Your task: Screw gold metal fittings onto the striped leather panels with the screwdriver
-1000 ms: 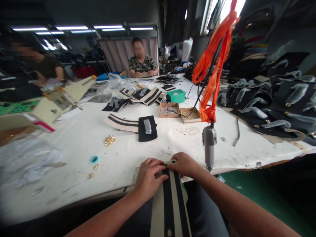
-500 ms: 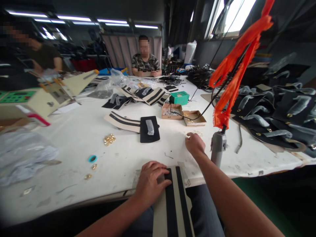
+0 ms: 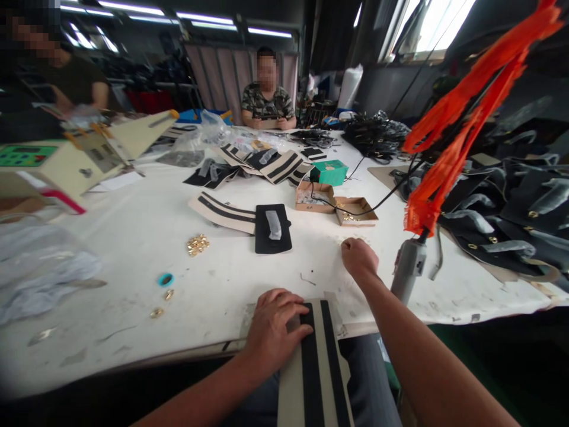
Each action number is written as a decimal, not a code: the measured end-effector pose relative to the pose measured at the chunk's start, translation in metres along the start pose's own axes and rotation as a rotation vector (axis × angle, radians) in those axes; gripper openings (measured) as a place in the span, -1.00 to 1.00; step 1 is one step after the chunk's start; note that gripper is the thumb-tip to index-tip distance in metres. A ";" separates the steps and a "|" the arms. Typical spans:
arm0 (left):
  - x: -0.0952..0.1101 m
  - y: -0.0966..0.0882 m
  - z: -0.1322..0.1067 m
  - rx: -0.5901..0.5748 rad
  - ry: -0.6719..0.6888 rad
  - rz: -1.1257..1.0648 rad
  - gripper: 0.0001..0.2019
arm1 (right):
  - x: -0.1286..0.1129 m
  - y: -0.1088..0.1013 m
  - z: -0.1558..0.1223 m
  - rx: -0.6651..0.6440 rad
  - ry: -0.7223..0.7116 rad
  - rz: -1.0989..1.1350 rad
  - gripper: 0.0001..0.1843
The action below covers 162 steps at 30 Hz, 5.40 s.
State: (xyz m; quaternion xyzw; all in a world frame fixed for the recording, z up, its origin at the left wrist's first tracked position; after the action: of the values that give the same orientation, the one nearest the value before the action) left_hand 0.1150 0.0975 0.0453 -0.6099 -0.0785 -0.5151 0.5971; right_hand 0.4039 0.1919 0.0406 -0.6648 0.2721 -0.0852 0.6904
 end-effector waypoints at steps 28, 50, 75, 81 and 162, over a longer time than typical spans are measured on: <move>0.001 -0.002 -0.001 0.036 0.036 0.008 -0.69 | 0.004 0.005 -0.006 0.113 -0.199 -0.077 -0.68; 0.003 -0.001 0.000 0.022 0.021 0.028 -0.70 | 0.014 0.012 -0.002 -0.120 -0.107 0.030 -0.83; 0.003 0.009 0.000 -0.033 0.019 0.068 -0.69 | -0.016 0.001 -0.017 -0.122 -0.274 -0.385 -0.64; 0.002 0.010 -0.001 -0.037 0.016 0.077 -0.68 | -0.016 -0.003 -0.018 -0.090 -0.250 -0.371 -0.66; 0.005 0.009 -0.001 -0.011 0.055 0.117 -0.68 | -0.047 0.013 -0.152 -0.501 -0.468 0.490 -0.72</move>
State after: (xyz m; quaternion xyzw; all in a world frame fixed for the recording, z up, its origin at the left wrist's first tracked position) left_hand 0.1232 0.0913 0.0425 -0.6024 -0.0236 -0.4963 0.6247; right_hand 0.2875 0.0834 0.0452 -0.7294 0.2703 0.3035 0.5503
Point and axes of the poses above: each hand's wrist, its own z-axis towards the middle knuckle, its own y-axis out of the palm, x = y × z, the point moved 10 cm from there along z, towards the middle knuckle, and after that the axes turned 5 degrees about -x, right-handed, at the moved point
